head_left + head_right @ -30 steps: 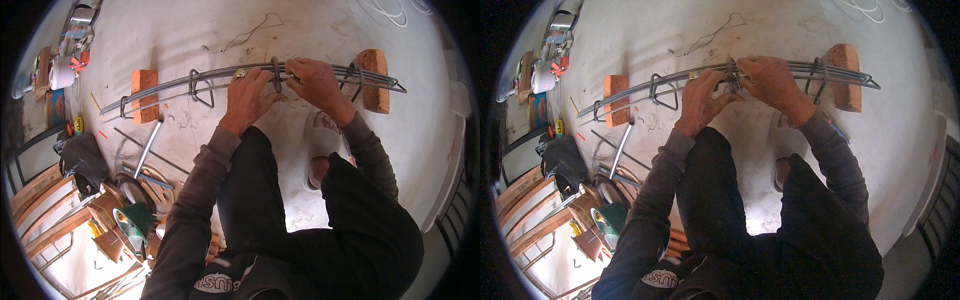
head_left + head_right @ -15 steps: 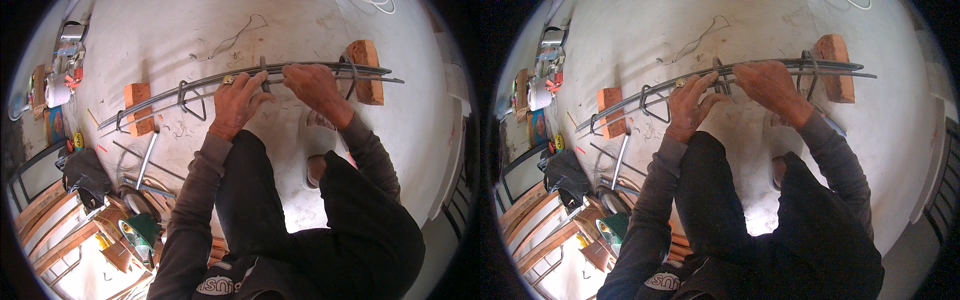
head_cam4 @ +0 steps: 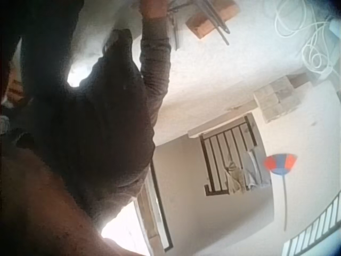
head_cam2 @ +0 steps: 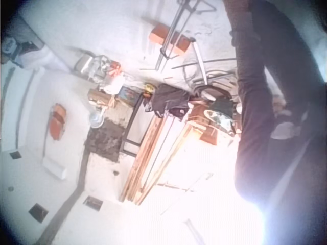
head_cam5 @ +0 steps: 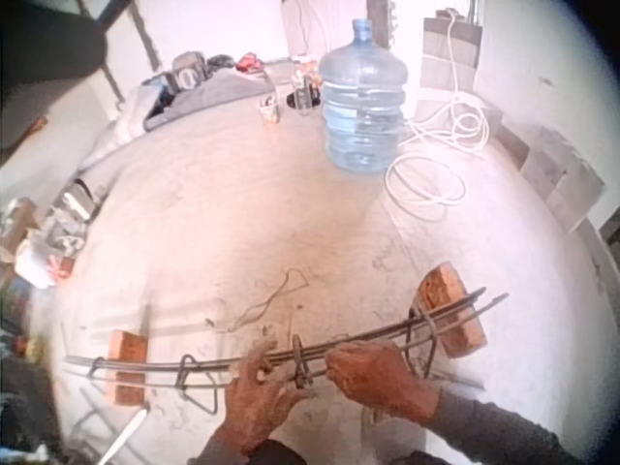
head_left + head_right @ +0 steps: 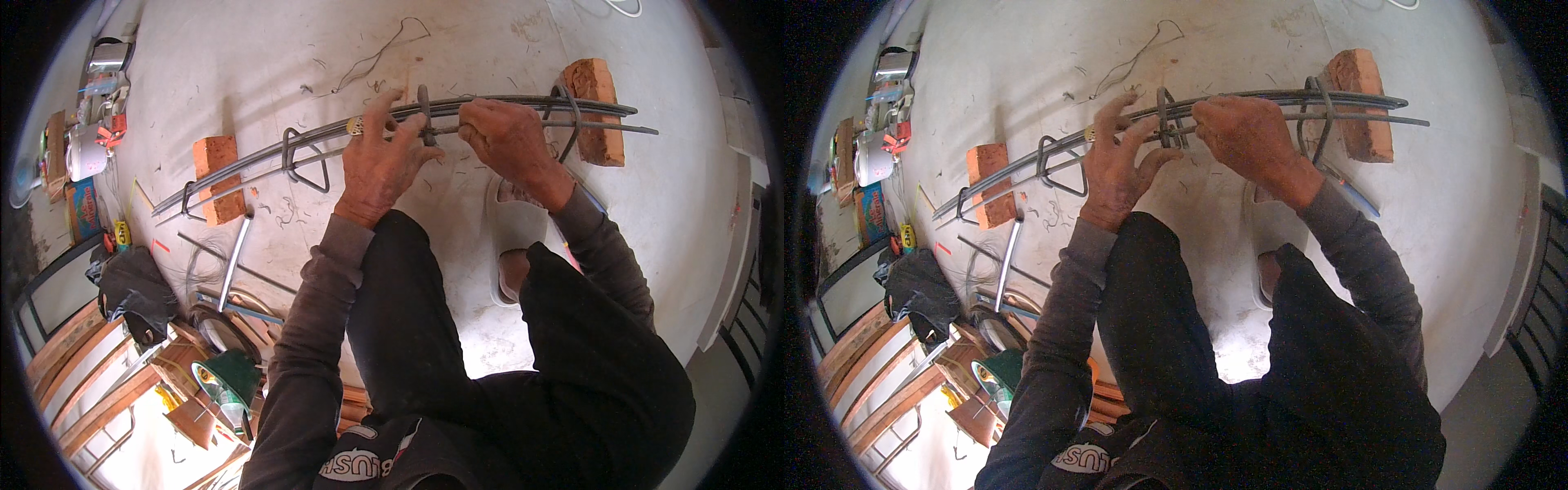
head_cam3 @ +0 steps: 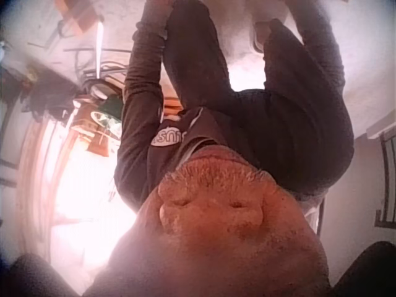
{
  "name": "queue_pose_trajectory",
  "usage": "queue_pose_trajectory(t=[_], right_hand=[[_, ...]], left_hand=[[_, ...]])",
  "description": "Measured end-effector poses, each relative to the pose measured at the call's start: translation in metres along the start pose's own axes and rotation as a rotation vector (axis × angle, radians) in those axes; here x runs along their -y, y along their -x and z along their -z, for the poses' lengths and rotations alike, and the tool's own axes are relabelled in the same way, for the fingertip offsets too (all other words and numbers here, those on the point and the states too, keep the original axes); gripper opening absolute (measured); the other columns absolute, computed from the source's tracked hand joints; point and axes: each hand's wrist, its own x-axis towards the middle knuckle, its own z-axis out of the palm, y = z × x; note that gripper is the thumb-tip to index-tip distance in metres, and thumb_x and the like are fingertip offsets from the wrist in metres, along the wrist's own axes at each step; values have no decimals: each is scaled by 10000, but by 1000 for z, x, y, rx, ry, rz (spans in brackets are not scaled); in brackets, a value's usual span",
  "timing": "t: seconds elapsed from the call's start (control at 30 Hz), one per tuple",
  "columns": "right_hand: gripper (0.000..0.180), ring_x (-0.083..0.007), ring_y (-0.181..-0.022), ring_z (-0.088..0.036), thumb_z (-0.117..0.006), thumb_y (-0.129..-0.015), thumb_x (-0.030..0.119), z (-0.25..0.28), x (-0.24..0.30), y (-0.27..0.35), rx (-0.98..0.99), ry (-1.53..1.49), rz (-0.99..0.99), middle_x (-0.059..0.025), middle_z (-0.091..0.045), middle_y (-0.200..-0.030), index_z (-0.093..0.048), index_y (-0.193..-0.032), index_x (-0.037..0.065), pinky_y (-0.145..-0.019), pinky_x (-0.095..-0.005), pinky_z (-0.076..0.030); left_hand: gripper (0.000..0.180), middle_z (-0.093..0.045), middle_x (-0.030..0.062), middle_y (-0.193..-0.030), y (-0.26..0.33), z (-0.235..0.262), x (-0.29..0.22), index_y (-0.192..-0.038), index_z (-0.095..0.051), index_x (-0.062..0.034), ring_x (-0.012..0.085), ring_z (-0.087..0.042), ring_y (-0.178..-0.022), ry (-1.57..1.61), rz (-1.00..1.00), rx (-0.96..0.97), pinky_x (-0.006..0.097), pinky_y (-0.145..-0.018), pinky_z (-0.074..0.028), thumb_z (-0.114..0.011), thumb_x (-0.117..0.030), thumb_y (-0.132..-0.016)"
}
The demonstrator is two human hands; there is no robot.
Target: The person assembles a metal frame by arranging metal rods on bricks and securing them with wire. They use pliers to bend and twist the wire around the rods to hold the structure together.
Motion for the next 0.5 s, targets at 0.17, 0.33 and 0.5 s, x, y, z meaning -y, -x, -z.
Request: queue_pose_trajectory(t=[0.17,0.33,0.5], right_hand=[[111,-288,-630,-615,-712,-812,97,2,1,0,-9,-61,-41,-102,-604,-722,-610,-840,65,-571,-403,-473],[116,-302,-688,-672,-695,-838,168,3,1,-2,69,-27,-54,-114,-647,-728,-642,-885,77,-619,-425,-530],[132,-313,-714,-679,-706,-827,167,2,0,-2,146,9,-81,-120,-659,-752,-648,-905,77,-654,-439,-537]], left_hand=[[447,-605,103,-1071,2,2,1,-1038,-630,-105,266,-653,-893,-35,-40,59,374,-636,-558,-870,-269,-699],[441,-574,87,-1022,2,0,3,-1013,-608,-94,259,-632,-831,19,-26,101,376,-623,-530,-862,-267,-697],[441,-551,67,-999,2,-1,2,-1011,-595,-108,237,-619,-809,-5,-29,136,358,-623,-512,-851,-280,-696]])
